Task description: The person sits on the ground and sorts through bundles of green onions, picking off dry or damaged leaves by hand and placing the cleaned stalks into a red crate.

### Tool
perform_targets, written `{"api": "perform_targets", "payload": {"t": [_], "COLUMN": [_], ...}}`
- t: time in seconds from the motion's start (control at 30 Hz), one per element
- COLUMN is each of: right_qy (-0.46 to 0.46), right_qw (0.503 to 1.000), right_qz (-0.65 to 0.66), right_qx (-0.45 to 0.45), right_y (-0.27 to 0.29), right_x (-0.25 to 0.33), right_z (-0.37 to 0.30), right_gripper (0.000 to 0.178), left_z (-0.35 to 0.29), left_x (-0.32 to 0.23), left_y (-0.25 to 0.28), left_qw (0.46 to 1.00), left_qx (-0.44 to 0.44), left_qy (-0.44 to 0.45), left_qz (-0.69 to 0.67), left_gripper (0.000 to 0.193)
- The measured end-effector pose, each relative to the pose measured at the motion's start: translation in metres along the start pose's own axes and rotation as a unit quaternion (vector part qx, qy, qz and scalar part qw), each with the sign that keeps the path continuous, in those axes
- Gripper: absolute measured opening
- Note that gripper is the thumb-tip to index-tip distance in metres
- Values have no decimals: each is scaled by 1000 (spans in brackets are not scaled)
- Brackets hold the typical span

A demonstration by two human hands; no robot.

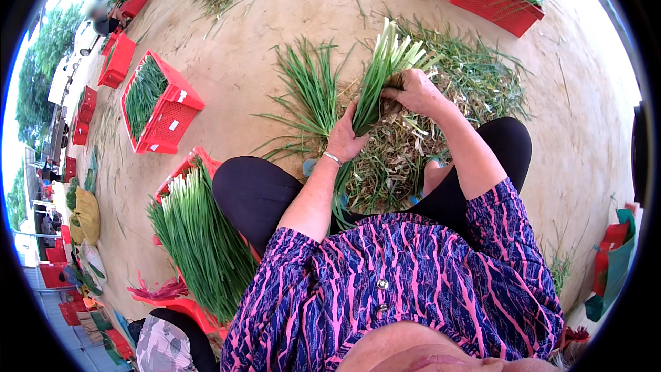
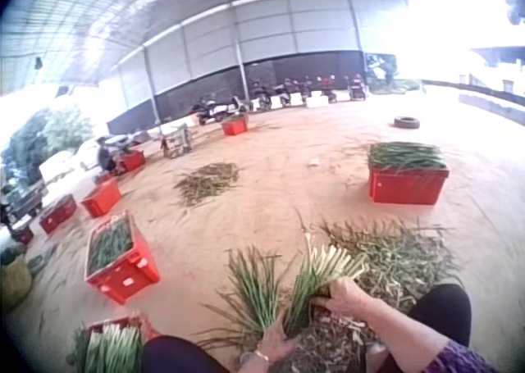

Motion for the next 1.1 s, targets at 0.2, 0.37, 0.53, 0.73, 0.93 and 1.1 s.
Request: {"api": "perform_targets", "payload": {"t": [0.2,0.37,0.53,0.73,0.93,1.1], "right_qy": [62,-79,108,7,-142,-197], "right_qw": [993,968,843,771,899,934], "right_qz": [-61,238,527,619,-361,257], "right_qx": [-77,19,5,150,201,150], "right_y": [1,7,56,68,-7,-55], "right_x": [3,10,30,-12,-61,-34], "right_z": [-8,-12,-30,-33,-8,-21], "right_gripper": [22,21,11,18,44,99], "left_z": [9,5,5,10,8,12], "left_x": [3,24,62,52,16,-31], "left_y": [2,10,30,36,37,28], "left_qw": [1000,994,975,953,943,936], "left_qx": [-25,-64,-142,-190,-201,-201], "left_qy": [-1,66,173,216,135,51], "left_qz": [8,57,11,96,228,285], "left_gripper": [84,85,90,87,97,107]}}
Point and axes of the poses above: each hand's wrist, its own z-axis towards the middle knuckle, its own y-axis out of the back of the hand, x = y × z, the point moved 4 cm from there along z, towards the middle knuckle, and after that the axes turned 1 degree about -x, right-handed, at the moved point
